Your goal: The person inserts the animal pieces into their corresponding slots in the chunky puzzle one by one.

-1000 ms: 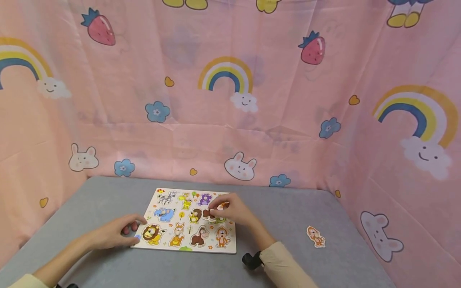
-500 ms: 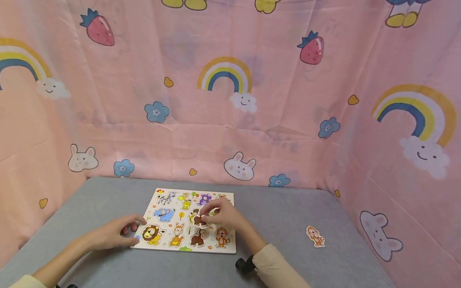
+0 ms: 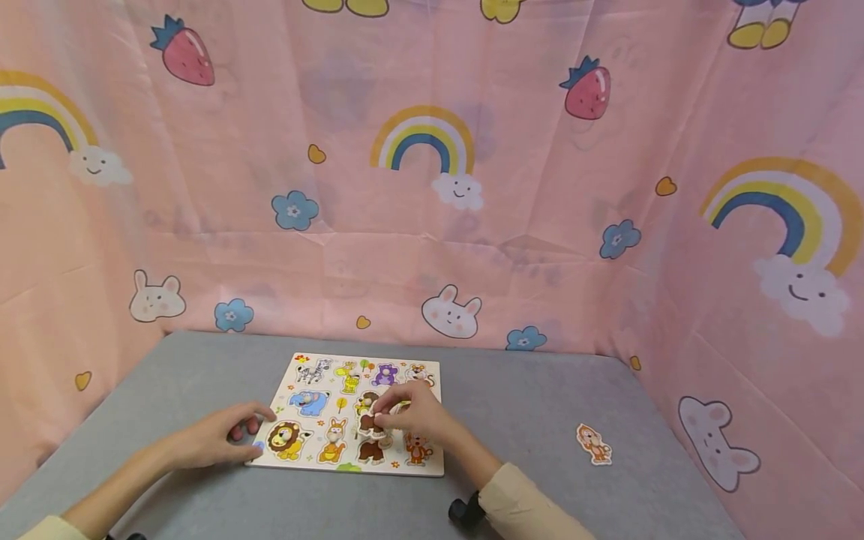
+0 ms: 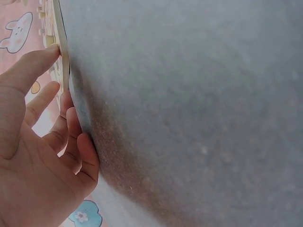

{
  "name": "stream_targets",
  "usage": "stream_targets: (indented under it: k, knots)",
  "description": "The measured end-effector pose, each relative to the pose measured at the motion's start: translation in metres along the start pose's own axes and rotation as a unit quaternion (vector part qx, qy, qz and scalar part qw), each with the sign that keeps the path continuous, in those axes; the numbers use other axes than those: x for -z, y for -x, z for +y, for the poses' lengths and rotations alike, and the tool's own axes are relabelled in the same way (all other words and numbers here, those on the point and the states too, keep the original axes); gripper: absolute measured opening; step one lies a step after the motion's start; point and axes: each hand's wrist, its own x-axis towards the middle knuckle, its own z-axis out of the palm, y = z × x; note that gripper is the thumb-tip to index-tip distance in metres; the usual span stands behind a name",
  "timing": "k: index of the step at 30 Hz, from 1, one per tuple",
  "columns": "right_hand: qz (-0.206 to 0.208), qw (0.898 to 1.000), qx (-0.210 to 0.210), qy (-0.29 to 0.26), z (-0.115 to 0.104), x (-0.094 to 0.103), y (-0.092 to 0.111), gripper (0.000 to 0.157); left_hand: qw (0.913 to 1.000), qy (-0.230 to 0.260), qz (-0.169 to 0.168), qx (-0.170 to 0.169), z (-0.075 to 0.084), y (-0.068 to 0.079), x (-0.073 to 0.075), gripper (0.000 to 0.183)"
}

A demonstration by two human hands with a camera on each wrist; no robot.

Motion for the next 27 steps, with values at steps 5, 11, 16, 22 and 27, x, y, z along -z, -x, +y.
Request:
stream_targets:
  k: [5,11,16,22,27]
  knots:
    - [0.014,1.000,-0.014,0.004,-0.003,-0.005,0.006,0.007,1.0000,-0.002,0.000,0.000,0.000,0.000,0.000,0.048]
    - [0.016,1.000,-0.007,-0.011,-0.002,-0.008,0.013,0.007,1.0000,0.004,0.000,-0.001,-0.001,0.000,0.000,0.048]
    - [0.004,1.000,-0.008,-0.009,-0.002,-0.010,0.017,0.006,1.0000,0.009,-0.001,0.002,-0.001,0.000,0.000,0.048]
    - [-0.003,1.000,-0.031,-0.005,-0.002,-0.015,0.021,0.004,1.0000,0.007,-0.002,0.003,0.000,0.000,0.000,0.048]
    - [-0.008,1.000,-0.029,0.000,-0.002,-0.018,0.022,0.004,1.0000,0.004,-0.002,0.003,-0.001,0.001,0.000,0.048]
